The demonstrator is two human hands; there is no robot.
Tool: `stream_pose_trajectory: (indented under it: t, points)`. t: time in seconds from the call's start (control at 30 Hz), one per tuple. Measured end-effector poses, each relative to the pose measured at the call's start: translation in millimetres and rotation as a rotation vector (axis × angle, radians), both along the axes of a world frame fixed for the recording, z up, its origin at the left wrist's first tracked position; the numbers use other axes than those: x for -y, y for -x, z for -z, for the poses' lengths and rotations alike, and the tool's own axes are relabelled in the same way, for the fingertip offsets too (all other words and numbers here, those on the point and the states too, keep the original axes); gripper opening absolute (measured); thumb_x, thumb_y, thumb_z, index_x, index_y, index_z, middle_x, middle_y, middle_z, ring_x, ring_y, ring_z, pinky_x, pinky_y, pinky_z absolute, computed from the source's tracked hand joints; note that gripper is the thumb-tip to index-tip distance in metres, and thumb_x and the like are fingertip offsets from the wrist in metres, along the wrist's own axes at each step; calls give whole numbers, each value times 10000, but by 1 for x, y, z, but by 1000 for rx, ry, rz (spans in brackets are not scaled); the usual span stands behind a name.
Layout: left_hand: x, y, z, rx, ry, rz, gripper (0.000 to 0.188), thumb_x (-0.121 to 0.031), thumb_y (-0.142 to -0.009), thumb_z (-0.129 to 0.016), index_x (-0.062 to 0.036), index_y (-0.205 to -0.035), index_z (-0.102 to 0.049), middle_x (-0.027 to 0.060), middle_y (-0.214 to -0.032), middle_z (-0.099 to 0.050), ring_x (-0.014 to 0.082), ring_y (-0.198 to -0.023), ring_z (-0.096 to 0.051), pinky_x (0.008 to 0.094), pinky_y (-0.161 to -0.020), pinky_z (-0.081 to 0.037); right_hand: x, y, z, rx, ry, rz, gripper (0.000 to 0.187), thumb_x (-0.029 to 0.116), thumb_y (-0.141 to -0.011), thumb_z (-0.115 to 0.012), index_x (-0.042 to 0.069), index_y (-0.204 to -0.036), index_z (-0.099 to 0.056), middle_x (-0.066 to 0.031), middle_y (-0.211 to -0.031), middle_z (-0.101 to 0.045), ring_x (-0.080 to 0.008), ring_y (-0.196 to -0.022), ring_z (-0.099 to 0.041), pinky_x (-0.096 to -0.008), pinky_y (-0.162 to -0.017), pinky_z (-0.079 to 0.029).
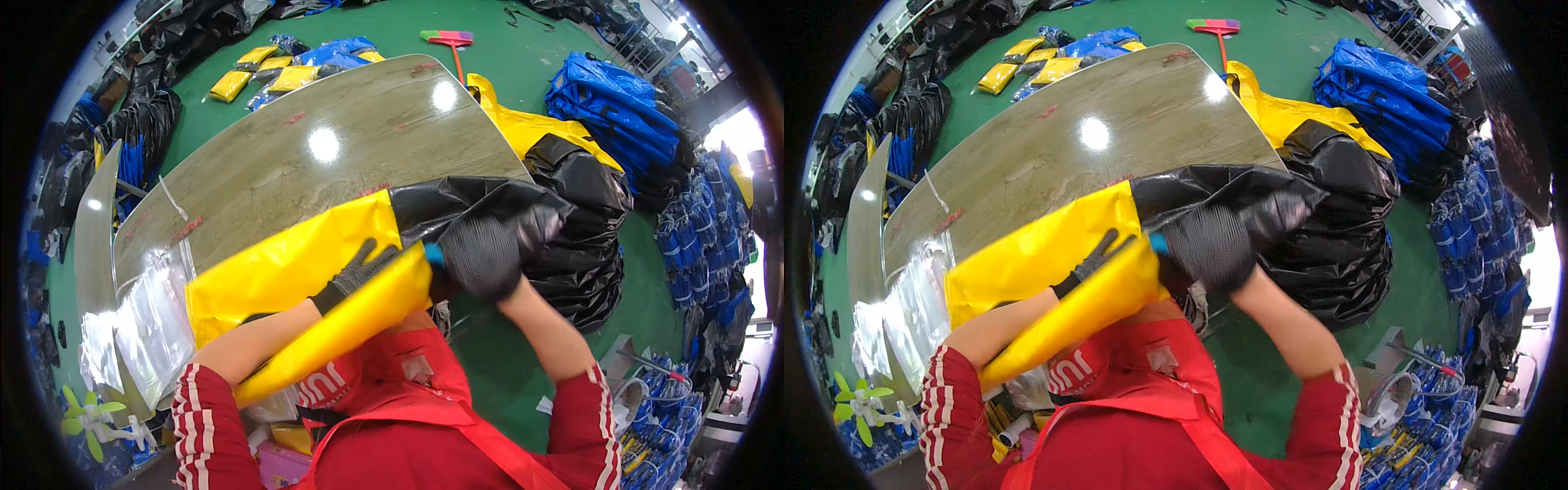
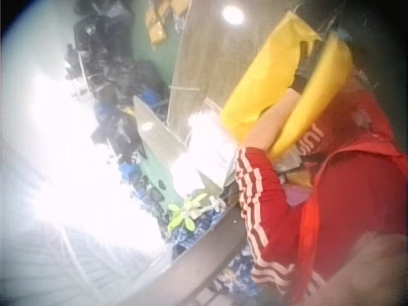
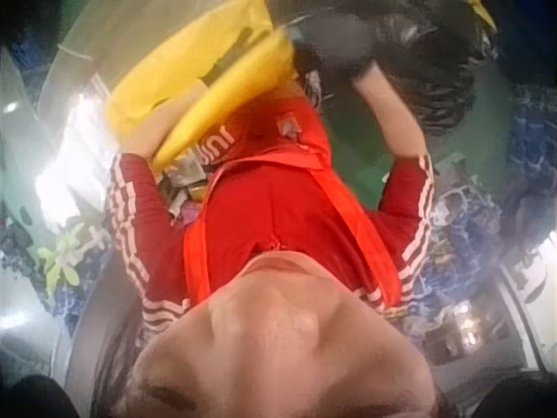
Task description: The person repeatedly folds yellow and blue plastic bags on a table, then places each folded bag into a clear plastic packaging bag. The person handles the bags one at a time, folding them neatly before packaging.
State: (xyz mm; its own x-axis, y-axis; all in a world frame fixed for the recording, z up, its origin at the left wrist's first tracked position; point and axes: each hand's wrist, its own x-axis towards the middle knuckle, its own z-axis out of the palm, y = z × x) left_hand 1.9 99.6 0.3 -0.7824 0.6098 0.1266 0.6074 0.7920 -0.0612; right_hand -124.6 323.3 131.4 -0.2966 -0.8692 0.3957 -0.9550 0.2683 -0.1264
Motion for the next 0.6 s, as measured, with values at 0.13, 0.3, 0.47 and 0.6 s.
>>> stream_pose_trajectory:
  t: [0.13, 0.3, 0.47, 0.6]
  points:
    - [-4, -8, -16, 104, -165, 61, 581, -457, -948, -437, -92, -1399, -412, 165, -1457, -392, 344, -1327, -379, 548, -1105, -203, 60, 55, 17, 168, -339, 189, 331, 399, -890, -511, 131, -884, -705, -146, -829, -680, -341, -824, -661, -437, -736, -516]
    - [80, -102, -78, 308, -256, -49, 493, -405, -948, -476, -94, -1331, -474, 197, -1400, -435, 362, -1253, -434, 520, -1042, -282, 85, 95, 74, 367, -597, 209, 481, 537, -883, -493, 131, -1009, -719, -181, -985, -688, -362, -922, -663, -446, -827, -513]
    - [176, -280, -86, 298, -101, -609, 407, -353, -948, -514, -96, -1263, -535, 228, -1343, -478, 381, -1179, -489, 492, -978, -362, 82, 110, 91, 482, -515, 204, 513, 601, -861, -522, 163, -1033, -726, -161, -986, -693, -365, -917, -655, -422, -816, -510]
    - [143, -363, -47, 19, -71, -1115, 339, -311, -948, -545, -97, -1208, -585, 253, -1297, -512, 396, -1120, -533, 469, -928, -426, 90, 102, 79, 453, -541, 223, 541, 605, -870, -515, 110, -924, -728, -185, -906, -685, -379, -857, -656, -434, -761, -512]
